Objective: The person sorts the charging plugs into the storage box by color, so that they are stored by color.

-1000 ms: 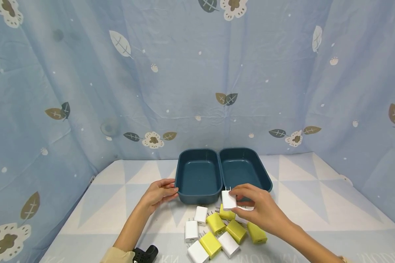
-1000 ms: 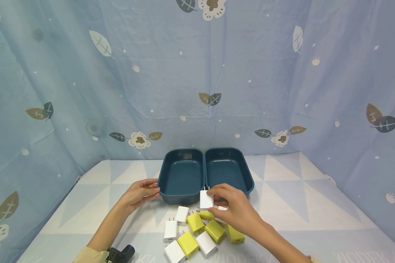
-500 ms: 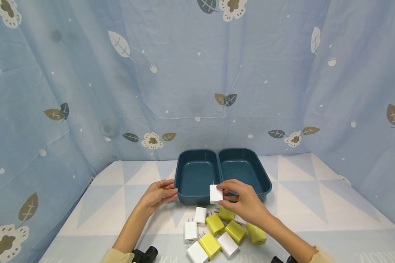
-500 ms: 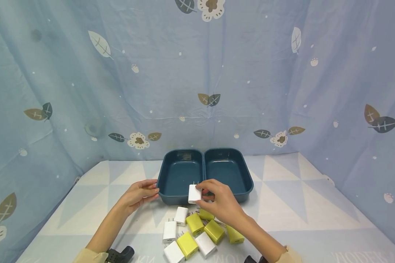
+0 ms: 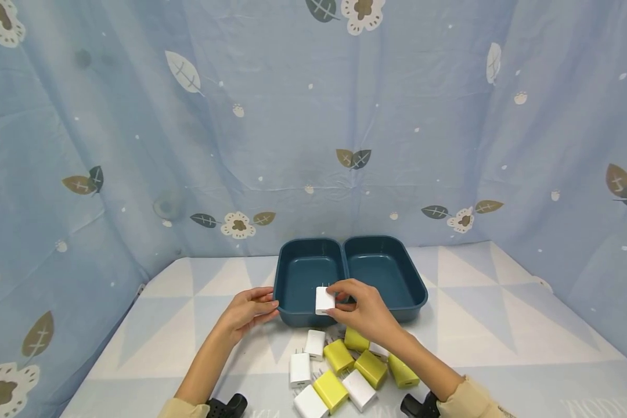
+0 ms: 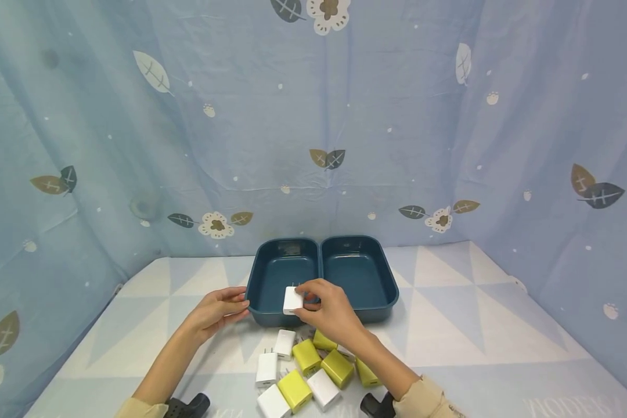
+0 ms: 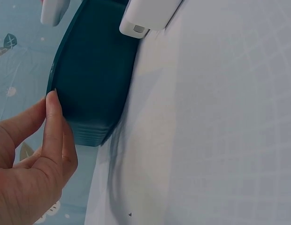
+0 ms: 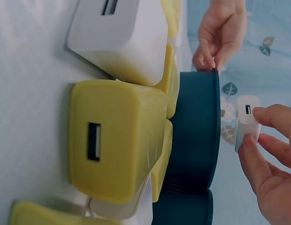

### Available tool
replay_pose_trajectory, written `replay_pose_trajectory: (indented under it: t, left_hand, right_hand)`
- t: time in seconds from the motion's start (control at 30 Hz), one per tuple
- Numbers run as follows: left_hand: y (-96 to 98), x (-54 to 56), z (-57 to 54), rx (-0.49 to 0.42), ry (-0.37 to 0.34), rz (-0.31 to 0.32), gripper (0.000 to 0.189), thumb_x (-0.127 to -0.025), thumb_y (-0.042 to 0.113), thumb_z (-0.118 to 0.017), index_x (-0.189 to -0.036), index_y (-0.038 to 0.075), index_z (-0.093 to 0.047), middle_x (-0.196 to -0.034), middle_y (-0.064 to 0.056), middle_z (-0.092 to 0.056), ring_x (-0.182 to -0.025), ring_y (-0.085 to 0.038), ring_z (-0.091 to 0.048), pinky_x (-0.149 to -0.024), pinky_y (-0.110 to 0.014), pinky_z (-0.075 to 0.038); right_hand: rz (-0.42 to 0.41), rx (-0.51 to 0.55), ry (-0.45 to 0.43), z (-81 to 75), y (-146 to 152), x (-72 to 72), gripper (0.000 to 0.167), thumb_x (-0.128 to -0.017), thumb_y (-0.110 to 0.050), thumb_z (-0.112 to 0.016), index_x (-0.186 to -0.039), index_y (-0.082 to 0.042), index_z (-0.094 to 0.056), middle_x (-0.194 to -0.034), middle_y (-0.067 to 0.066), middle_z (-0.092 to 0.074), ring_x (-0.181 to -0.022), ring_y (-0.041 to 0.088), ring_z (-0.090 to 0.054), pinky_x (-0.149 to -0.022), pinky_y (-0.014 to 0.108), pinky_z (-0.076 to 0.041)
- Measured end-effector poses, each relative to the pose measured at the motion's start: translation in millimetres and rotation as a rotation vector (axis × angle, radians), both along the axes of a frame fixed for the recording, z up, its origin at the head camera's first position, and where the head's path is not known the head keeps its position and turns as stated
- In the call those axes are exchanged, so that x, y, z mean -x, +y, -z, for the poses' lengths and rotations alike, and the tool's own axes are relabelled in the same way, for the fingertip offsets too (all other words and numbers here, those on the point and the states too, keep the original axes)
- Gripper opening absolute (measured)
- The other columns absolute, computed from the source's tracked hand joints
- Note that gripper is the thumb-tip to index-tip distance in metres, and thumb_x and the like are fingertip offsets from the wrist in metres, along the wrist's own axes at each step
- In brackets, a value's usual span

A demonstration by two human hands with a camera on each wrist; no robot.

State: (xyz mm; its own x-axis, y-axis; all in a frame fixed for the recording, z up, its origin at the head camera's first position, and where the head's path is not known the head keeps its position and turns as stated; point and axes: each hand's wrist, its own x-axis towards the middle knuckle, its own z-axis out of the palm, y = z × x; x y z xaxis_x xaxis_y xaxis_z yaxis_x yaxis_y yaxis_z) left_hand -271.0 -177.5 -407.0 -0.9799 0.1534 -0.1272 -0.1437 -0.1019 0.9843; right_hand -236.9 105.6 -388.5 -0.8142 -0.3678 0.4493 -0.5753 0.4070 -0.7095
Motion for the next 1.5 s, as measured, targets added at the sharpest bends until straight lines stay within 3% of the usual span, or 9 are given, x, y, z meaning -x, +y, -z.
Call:
replay_pose_trajectory:
  t: [0.7, 1.07, 1.5]
  left_hand:
    - [0.2, -0.7, -1.2, -0.004, -0.002, -0.007, 0.054, -0.090, -0.013, -0.062, -0.139, -0.017, -0.040, -0.101, -0.012, -0.052, -0.084, -0.016, -0.065, -0.082, -0.033, -0.060]
    - [1.6, 1.2, 2.5, 0.001, -0.020, -0.031, 0.052, -0.090, -0.012, -0.063, -0.138, -0.016, -0.043, -0.102, -0.012, -0.052, -0.089, -0.020, -0.066, -0.084, -0.034, -0.060]
    - [1.2, 0.1, 2.5, -0.009, -0.014, -0.024, 0.052, -0.090, -0.012, -0.063, -0.138, -0.016, -0.042, -0.103, -0.013, -0.053, -0.088, -0.019, -0.066, -0.084, -0.033, -0.060]
  right_hand:
    - [0.017, -0.061, -0.021, 7.0, -28.3, 31.9, 0.032, -0.087, -0.010, -0.077, -0.117, -0.005, -0.069, -0.113, 0.008, -0.064, -0.095, 0.024, -0.063, -0.071, 0.022, -0.058]
    - [0.033, -0.096, -0.096, 10.9, -45.6, 46.0, 0.033, -0.086, -0.016, -0.079, -0.117, -0.007, -0.070, -0.117, 0.009, -0.064, -0.098, 0.024, -0.063, -0.068, 0.026, -0.056]
    - [0.038, -0.179, -0.112, 12.3, -62.5, 58.8, 0.031, -0.083, -0.015, -0.081, -0.111, -0.005, -0.070, -0.107, 0.007, -0.066, -0.093, 0.021, -0.063, -0.071, 0.028, -0.056]
